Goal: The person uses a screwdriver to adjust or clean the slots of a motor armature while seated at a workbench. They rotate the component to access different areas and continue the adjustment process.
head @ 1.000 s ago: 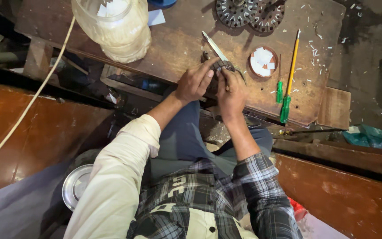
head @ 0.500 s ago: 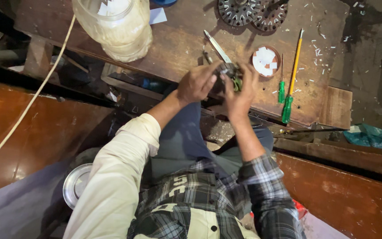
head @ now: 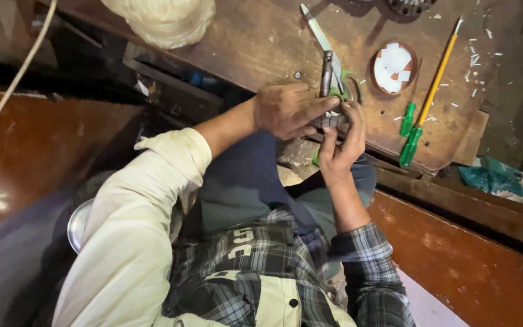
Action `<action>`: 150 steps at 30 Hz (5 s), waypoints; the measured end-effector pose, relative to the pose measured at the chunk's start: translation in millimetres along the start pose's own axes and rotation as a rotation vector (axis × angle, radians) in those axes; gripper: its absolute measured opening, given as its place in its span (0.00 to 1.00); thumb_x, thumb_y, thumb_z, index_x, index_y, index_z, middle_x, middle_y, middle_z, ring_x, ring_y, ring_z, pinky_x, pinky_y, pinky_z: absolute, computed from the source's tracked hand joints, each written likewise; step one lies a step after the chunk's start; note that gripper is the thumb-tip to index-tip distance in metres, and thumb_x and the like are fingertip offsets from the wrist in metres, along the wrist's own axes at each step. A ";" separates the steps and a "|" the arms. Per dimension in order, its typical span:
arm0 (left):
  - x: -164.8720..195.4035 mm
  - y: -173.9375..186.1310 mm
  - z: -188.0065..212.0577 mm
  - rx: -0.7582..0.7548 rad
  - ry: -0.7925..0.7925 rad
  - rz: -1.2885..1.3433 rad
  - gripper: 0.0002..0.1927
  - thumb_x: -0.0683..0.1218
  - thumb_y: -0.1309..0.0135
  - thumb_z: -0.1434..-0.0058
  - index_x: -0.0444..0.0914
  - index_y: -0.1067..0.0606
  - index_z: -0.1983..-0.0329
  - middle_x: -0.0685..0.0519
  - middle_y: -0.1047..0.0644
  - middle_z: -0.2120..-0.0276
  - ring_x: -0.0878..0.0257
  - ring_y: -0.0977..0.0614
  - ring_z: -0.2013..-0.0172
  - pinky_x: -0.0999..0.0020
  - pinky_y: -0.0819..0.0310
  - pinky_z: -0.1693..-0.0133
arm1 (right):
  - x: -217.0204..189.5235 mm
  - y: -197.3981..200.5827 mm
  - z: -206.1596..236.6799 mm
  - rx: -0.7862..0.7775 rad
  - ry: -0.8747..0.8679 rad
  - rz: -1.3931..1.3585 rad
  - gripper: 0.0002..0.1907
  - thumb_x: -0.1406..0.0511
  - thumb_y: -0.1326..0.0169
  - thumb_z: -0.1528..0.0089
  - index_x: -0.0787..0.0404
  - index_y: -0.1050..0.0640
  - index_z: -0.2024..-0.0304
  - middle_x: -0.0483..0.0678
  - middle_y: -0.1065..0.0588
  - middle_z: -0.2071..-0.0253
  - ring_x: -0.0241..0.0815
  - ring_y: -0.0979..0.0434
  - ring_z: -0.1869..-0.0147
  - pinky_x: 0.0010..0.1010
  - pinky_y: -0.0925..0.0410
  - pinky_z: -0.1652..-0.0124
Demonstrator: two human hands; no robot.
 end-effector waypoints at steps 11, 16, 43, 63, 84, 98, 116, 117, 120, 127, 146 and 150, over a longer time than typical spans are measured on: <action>-2.4 -11.6 5.3 -0.027 0.014 -0.032 0.44 0.58 0.49 0.24 0.37 0.60 0.20 0.45 0.21 0.52 0.58 0.19 0.66 0.60 0.23 0.59 | 3.7 3.6 0.8 0.045 0.024 -0.043 0.17 0.73 0.44 0.36 0.70 0.27 0.44 0.61 0.26 0.42 0.58 0.23 0.37 0.42 0.31 0.35; -1.9 -8.7 5.7 0.015 -0.001 -0.016 0.44 0.57 0.49 0.21 0.36 0.62 0.19 0.44 0.21 0.48 0.57 0.18 0.61 0.61 0.24 0.58 | 1.7 4.9 1.5 0.051 -0.011 -0.030 0.19 0.77 0.44 0.40 0.70 0.26 0.46 0.61 0.25 0.43 0.57 0.21 0.38 0.40 0.29 0.37; -34.4 -3.2 -9.4 0.044 0.798 0.120 0.22 0.52 0.54 0.26 0.41 0.38 0.32 0.36 0.18 0.59 0.36 0.17 0.64 0.44 0.23 0.63 | 72.4 30.7 -90.0 0.137 -0.314 -0.066 0.17 0.69 0.39 0.36 0.66 0.21 0.44 0.59 0.19 0.50 0.50 0.19 0.45 0.37 0.29 0.45; -40.3 7.6 -8.2 0.240 0.843 0.317 0.17 0.50 0.50 0.27 0.36 0.30 0.41 0.43 0.19 0.53 0.50 0.15 0.51 0.60 0.23 0.49 | 89.8 22.3 -131.8 -0.220 -0.237 0.244 0.15 0.71 0.41 0.42 0.61 0.21 0.51 0.58 0.21 0.56 0.57 0.19 0.52 0.44 0.28 0.53; -43.0 -8.6 -24.5 0.326 0.862 0.259 0.17 0.52 0.46 0.29 0.36 0.29 0.45 0.45 0.19 0.59 0.56 0.15 0.57 0.61 0.22 0.55 | 47.3 49.2 -100.6 0.080 -0.258 -0.055 0.11 0.66 0.35 0.38 0.63 0.16 0.54 0.54 0.17 0.58 0.39 0.16 0.56 0.29 0.26 0.54; -50.1 9.4 -26.1 0.279 0.894 0.340 0.26 0.57 0.34 0.41 0.40 0.26 0.46 0.51 0.16 0.61 0.65 0.16 0.58 0.66 0.21 0.56 | -9.2 7.1 -65.0 0.025 0.103 -0.099 0.06 0.70 0.36 0.40 0.66 0.17 0.60 0.55 0.19 0.56 0.49 0.17 0.52 0.33 0.27 0.54; -44.5 16.4 -18.5 0.260 0.835 0.256 0.22 0.56 0.52 0.27 0.38 0.28 0.39 0.42 0.19 0.55 0.46 0.16 0.52 0.59 0.24 0.53 | -27.0 10.5 -67.0 0.117 0.071 -0.198 0.05 0.74 0.38 0.39 0.68 0.22 0.62 0.56 0.21 0.57 0.50 0.18 0.56 0.34 0.27 0.55; -46.2 14.3 -15.1 0.233 0.862 0.234 0.22 0.56 0.54 0.27 0.38 0.29 0.38 0.41 0.19 0.54 0.45 0.16 0.54 0.58 0.24 0.55 | -25.8 11.4 -68.1 0.129 0.075 -0.147 0.06 0.75 0.38 0.39 0.68 0.22 0.61 0.57 0.21 0.57 0.51 0.18 0.55 0.34 0.27 0.55; -47.6 5.2 -5.3 0.168 0.937 0.225 0.24 0.55 0.60 0.27 0.39 0.30 0.35 0.39 0.20 0.53 0.43 0.16 0.56 0.58 0.24 0.57 | -18.0 12.7 -66.3 0.149 0.063 -0.039 0.07 0.75 0.38 0.40 0.69 0.22 0.60 0.58 0.22 0.57 0.54 0.20 0.54 0.36 0.29 0.53; -36.7 11.8 -7.7 0.251 0.816 0.301 0.21 0.51 0.60 0.24 0.37 0.30 0.35 0.38 0.19 0.51 0.44 0.15 0.48 0.58 0.23 0.49 | -16.8 -6.3 -63.2 0.131 -0.008 -0.173 0.05 0.74 0.39 0.36 0.69 0.23 0.60 0.56 0.21 0.56 0.50 0.18 0.55 0.33 0.27 0.54; -34.9 23.5 -4.2 0.262 0.732 0.409 0.24 0.47 0.61 0.29 0.31 0.31 0.34 0.36 0.22 0.42 0.44 0.20 0.39 0.58 0.27 0.38 | -64.0 -17.8 -76.9 0.000 0.332 0.018 0.09 0.77 0.38 0.41 0.67 0.26 0.61 0.55 0.24 0.55 0.57 0.23 0.54 0.43 0.30 0.55; -35.0 22.7 -4.2 0.268 0.751 0.410 0.24 0.47 0.61 0.28 0.31 0.31 0.34 0.36 0.22 0.43 0.44 0.18 0.40 0.58 0.26 0.40 | -63.3 -19.5 -76.3 0.057 0.263 0.023 0.09 0.76 0.38 0.41 0.67 0.25 0.61 0.55 0.24 0.55 0.58 0.22 0.53 0.43 0.29 0.54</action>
Point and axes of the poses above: each hand's wrist, its own z-axis away from the middle knuckle, its own y-axis out of the back of the hand, x = y × z, the point moved 6 cm from there along -z, towards the middle knuckle
